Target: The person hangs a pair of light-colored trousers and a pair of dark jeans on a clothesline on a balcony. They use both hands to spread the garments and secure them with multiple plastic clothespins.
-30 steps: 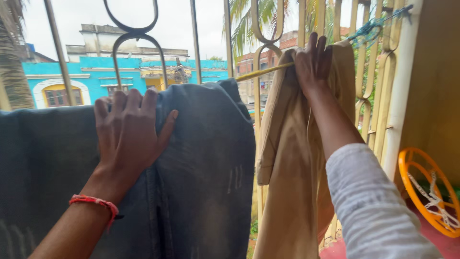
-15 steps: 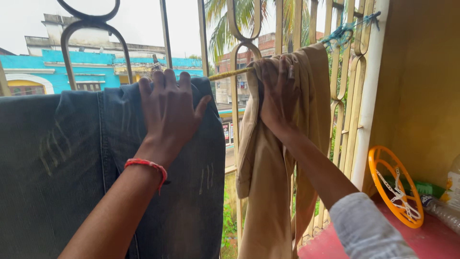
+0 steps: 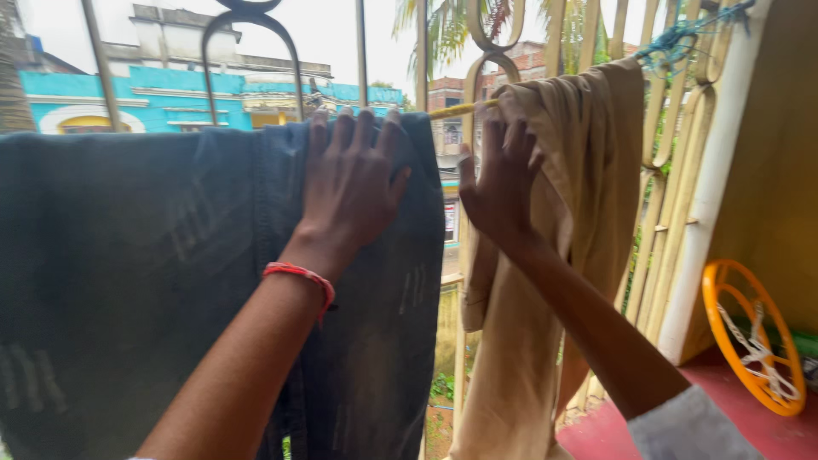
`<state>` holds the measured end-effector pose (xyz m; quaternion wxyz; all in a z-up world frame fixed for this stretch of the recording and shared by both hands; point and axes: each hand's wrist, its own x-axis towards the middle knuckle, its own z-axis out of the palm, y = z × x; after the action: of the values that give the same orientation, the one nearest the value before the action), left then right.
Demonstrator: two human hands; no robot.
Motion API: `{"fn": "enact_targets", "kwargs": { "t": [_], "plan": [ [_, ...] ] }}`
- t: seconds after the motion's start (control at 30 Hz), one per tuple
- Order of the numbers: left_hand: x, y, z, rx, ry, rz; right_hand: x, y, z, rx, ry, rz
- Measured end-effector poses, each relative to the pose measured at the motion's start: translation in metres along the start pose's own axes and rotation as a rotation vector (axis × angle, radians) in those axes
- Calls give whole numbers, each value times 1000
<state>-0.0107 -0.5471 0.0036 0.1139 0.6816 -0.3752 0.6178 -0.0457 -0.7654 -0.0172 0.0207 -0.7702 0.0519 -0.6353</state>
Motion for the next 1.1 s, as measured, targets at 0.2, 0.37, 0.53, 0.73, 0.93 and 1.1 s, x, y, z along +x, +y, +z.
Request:
{"fn": "enact_targets", "kwargs": {
  "t": [0.2, 0.37, 0.53, 0.73, 0.93, 1.1],
  "plan": [
    [-17, -16, -28, 242, -106, 7, -27, -98, -24, 317, 74, -401],
    [-53, -67, -75, 228, -110, 52, -18, -132, -17, 195, 70, -414],
    [-85, -113, -116, 289, -139, 50, -16, -132, -8, 132, 101, -407],
    [-100, -122, -136, 191, -12, -20, -19, -118, -6, 404, 212, -257],
    [-89, -106, -117, 4, 65, -63, -18, -96, -13, 528, 97, 93],
    [-82, -91, -103, -82, 115, -80, -23, -82, -8, 329, 147, -6]
  ]
}}
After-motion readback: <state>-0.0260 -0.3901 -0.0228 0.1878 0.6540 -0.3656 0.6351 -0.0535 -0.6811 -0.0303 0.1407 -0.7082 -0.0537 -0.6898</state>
